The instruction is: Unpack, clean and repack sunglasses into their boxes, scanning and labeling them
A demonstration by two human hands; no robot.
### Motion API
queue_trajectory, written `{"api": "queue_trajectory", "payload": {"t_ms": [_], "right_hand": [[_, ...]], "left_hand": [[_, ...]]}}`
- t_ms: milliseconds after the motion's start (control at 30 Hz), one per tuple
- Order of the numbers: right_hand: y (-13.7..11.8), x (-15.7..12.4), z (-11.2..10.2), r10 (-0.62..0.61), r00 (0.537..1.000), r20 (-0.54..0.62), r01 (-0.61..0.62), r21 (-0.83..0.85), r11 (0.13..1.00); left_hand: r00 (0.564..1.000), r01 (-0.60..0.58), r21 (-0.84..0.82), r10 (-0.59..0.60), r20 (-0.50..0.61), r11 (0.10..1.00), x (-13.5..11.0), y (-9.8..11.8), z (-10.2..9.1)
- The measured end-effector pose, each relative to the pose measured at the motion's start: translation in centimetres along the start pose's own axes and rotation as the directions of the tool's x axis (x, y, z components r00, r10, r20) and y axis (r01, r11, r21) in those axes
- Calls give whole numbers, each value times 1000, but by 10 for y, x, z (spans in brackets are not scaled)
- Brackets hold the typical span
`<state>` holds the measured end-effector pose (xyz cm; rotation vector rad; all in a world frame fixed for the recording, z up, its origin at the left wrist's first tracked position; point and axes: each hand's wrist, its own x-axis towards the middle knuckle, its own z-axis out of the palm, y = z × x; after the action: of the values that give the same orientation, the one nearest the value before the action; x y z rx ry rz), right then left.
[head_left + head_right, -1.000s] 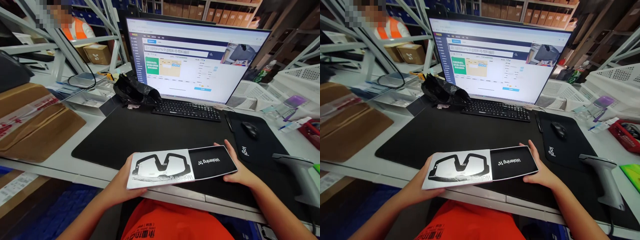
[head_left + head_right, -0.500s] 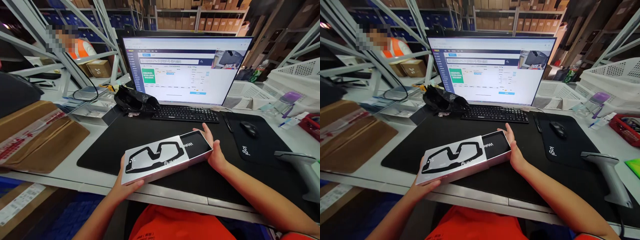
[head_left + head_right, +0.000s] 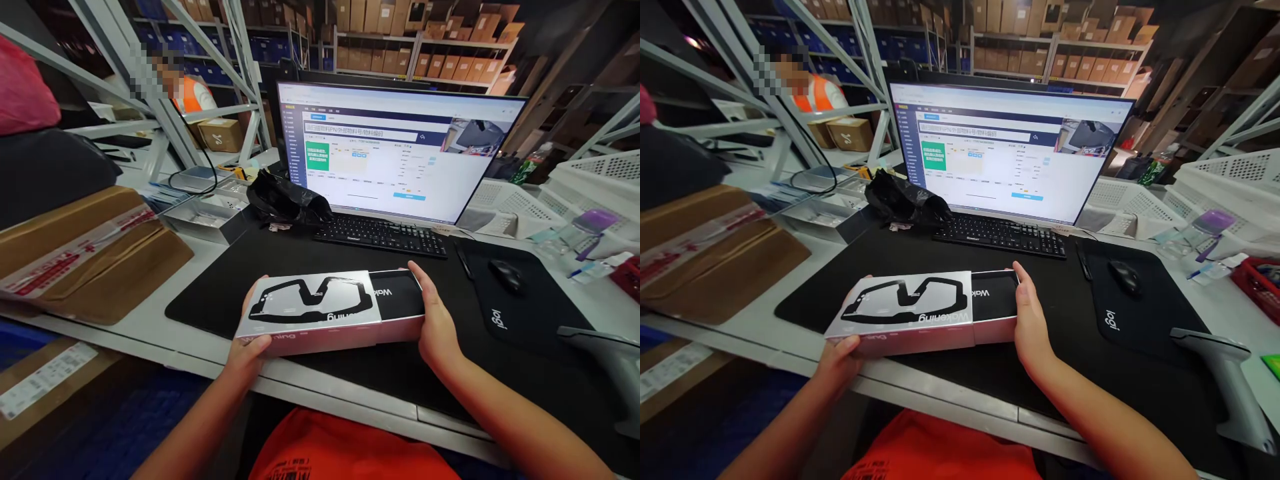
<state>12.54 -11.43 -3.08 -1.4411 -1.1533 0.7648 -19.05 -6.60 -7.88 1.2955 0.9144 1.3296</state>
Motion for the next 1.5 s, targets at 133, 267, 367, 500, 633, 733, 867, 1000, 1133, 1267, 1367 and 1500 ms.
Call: {"api": "queue_trajectory", "payload": {"t_ms": [133,267,367,500,633,733,867,1000,1133,1267,1367,1500], "right_hand": [[-7,-4,1,30,997,-64,-36,-84,996],[-11,-7,2,15,996,-91,-21,-59,998],[-14,-9,3,21,994,-103,-26,-48,999],[-11,-12,5,29,996,-82,-28,14,1000],[3,-24,10,5,1000,-16,-2,169,986],[11,-41,15,-64,995,72,43,254,966],[8,-57,14,-119,984,133,76,291,954],[3,-48,8,-122,980,158,58,358,932],[12,-25,10,15,986,167,-95,485,870],[20,-7,17,289,938,192,-347,543,765],[15,2,13,350,911,220,-412,543,732],[12,19,-5,237,866,439,-439,443,782]], "left_hand": [[994,97,-47,-99,-54,994,-4,-8,3],[965,149,-178,-183,-190,973,-8,-2,10],[941,170,-238,-229,-251,956,-12,4,17],[934,209,-212,-259,-247,955,-18,6,22],[957,184,-144,-211,-201,972,-25,3,29],[973,172,-80,-181,-140,982,-31,-2,41],[967,229,-55,-233,-98,972,-33,-7,53],[988,145,-107,-149,-30,984,-23,3,61],[995,93,-188,-99,-22,978,-11,17,73],[965,255,-179,-262,-17,950,-6,16,80],[953,295,-216,-304,-9,931,-4,11,79],[939,319,-293,-343,-35,902,3,16,79]]}}
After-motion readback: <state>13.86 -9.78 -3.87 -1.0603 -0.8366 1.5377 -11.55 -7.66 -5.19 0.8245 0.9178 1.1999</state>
